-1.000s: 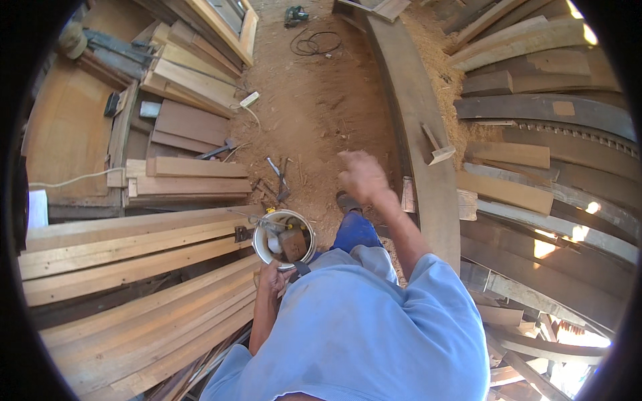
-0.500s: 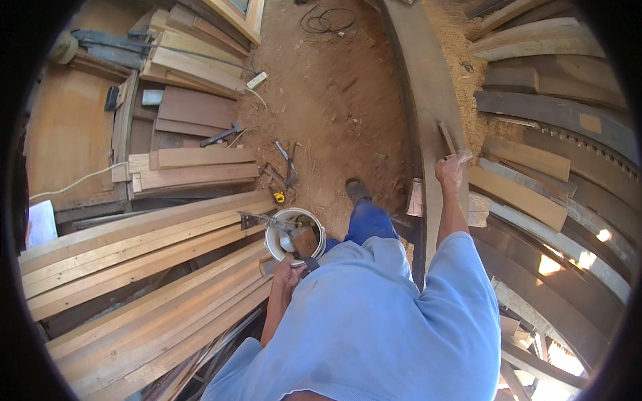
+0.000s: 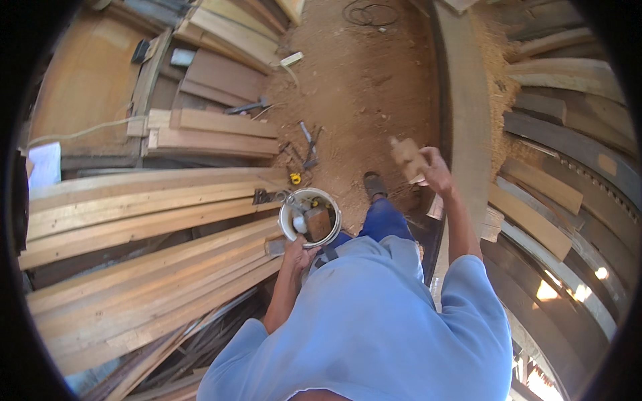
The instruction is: The person moves wood shavings, shifts several planks and boards of different sizes, and moves a bucket and small panels by hand in a wood workshop environment.
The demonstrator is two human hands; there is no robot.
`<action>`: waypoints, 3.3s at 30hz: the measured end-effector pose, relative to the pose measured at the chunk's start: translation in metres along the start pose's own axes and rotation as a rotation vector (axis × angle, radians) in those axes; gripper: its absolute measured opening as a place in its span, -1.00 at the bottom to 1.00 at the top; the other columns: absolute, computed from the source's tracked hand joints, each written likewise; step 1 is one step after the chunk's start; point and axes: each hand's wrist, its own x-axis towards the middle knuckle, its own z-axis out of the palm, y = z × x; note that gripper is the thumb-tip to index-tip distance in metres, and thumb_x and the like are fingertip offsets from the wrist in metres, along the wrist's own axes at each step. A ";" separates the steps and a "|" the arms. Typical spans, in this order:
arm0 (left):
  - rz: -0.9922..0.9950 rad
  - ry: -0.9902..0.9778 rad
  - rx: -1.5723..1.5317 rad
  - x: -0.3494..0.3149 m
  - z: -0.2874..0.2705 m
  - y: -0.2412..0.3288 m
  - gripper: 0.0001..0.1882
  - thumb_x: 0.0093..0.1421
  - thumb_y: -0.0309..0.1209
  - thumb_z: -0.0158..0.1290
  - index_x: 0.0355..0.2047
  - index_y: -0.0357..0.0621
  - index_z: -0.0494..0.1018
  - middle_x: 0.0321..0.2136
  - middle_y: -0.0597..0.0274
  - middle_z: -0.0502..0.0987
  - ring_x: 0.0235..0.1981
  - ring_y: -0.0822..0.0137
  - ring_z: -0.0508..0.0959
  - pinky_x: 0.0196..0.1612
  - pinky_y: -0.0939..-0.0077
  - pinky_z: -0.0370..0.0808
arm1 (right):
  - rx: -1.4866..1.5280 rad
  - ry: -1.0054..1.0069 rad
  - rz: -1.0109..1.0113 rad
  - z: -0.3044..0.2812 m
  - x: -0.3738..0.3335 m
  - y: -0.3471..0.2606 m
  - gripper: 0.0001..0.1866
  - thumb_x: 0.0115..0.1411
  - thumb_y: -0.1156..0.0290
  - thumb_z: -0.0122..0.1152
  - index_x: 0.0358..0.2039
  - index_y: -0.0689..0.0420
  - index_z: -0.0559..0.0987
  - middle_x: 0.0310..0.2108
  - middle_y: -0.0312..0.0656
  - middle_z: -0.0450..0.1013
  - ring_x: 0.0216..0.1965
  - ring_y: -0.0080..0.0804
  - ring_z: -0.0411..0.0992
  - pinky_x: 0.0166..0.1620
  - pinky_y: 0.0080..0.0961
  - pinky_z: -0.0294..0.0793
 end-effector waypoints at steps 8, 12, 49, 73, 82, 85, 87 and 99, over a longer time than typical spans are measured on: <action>0.085 -0.070 -0.083 -0.010 -0.042 0.001 -0.54 0.19 -0.60 -0.21 0.13 -0.31 0.12 -0.03 -0.25 0.41 -0.12 -0.11 0.55 -0.17 -0.02 0.64 | -0.062 -0.822 0.004 0.194 -0.048 -0.056 -0.56 0.10 0.42 0.07 0.02 0.15 0.35 -0.20 -0.14 0.43 -0.19 -0.34 0.47 -0.10 -0.39 0.49; 0.040 0.014 -0.152 -0.025 -0.054 0.010 -0.53 0.25 -0.55 -0.25 0.19 -0.22 0.09 0.10 -0.19 0.30 -0.04 -0.07 0.51 -0.13 -0.01 0.62 | -0.704 -0.849 -0.267 0.254 -0.070 -0.067 -0.52 0.11 0.38 0.02 0.08 0.22 0.39 -0.17 0.12 0.50 -0.10 -0.04 0.48 -0.02 -0.27 0.43; 0.082 2.171 0.498 -0.401 -0.436 -0.046 -0.19 0.14 0.00 0.09 0.23 -0.26 0.12 0.07 -0.32 0.30 0.10 -0.19 0.34 0.12 0.01 0.33 | -0.986 -1.362 0.288 0.567 -0.155 0.065 -0.70 0.14 0.52 0.02 -0.10 0.33 0.46 -0.36 0.08 0.52 -0.43 -0.07 0.57 -0.48 -0.15 0.66; 0.215 2.652 0.442 -0.399 -0.612 -0.010 0.18 -0.04 0.28 0.14 0.29 -0.33 -0.12 0.13 -0.37 0.16 0.17 -0.24 0.24 0.17 -0.02 0.26 | -1.077 -1.418 0.229 0.730 -0.209 0.192 -0.84 0.12 0.60 -0.03 -0.34 0.41 0.48 -0.58 0.00 0.47 -0.68 -0.29 0.48 -0.71 -0.44 0.53; 0.216 2.658 0.562 -0.401 -0.613 -0.016 0.06 0.07 0.23 0.04 0.27 -0.30 -0.15 0.09 -0.34 0.14 0.11 -0.22 0.29 0.11 -0.07 0.33 | -0.861 -1.223 0.626 0.759 -0.232 0.245 -0.76 0.23 0.49 -0.02 -0.11 0.30 0.39 -0.36 0.02 0.50 -0.58 -0.25 0.54 -0.65 -0.46 0.57; 0.175 2.671 0.535 -0.400 -0.612 -0.014 0.03 0.09 0.24 0.01 0.25 -0.30 -0.12 0.06 -0.32 0.17 0.08 -0.19 0.32 0.06 -0.06 0.37 | -0.891 -1.284 0.595 0.770 -0.244 0.255 -0.78 0.27 0.36 -0.03 -0.19 0.25 0.46 -0.42 -0.08 0.53 -0.49 -0.31 0.55 -0.50 -0.42 0.59; 0.148 2.682 0.542 -0.397 -0.615 -0.016 0.02 0.09 0.25 0.00 0.24 -0.30 -0.10 0.04 -0.31 0.18 0.06 -0.18 0.34 0.04 -0.05 0.39 | -0.948 -1.332 0.478 0.786 -0.262 0.254 -0.76 0.27 0.33 -0.01 -0.21 0.26 0.46 -0.45 -0.08 0.52 -0.50 -0.32 0.54 -0.48 -0.43 0.59; 0.246 2.695 0.595 -0.397 -0.624 -0.026 0.05 0.04 0.19 0.11 0.17 -0.44 -0.07 -0.09 -0.32 0.30 -0.11 -0.12 0.47 -0.14 0.09 0.53 | -0.694 -1.476 0.487 0.892 -0.338 0.303 -0.72 0.22 0.28 0.10 -0.24 0.26 0.49 -0.48 -0.13 0.51 -0.52 -0.32 0.53 -0.48 -0.39 0.58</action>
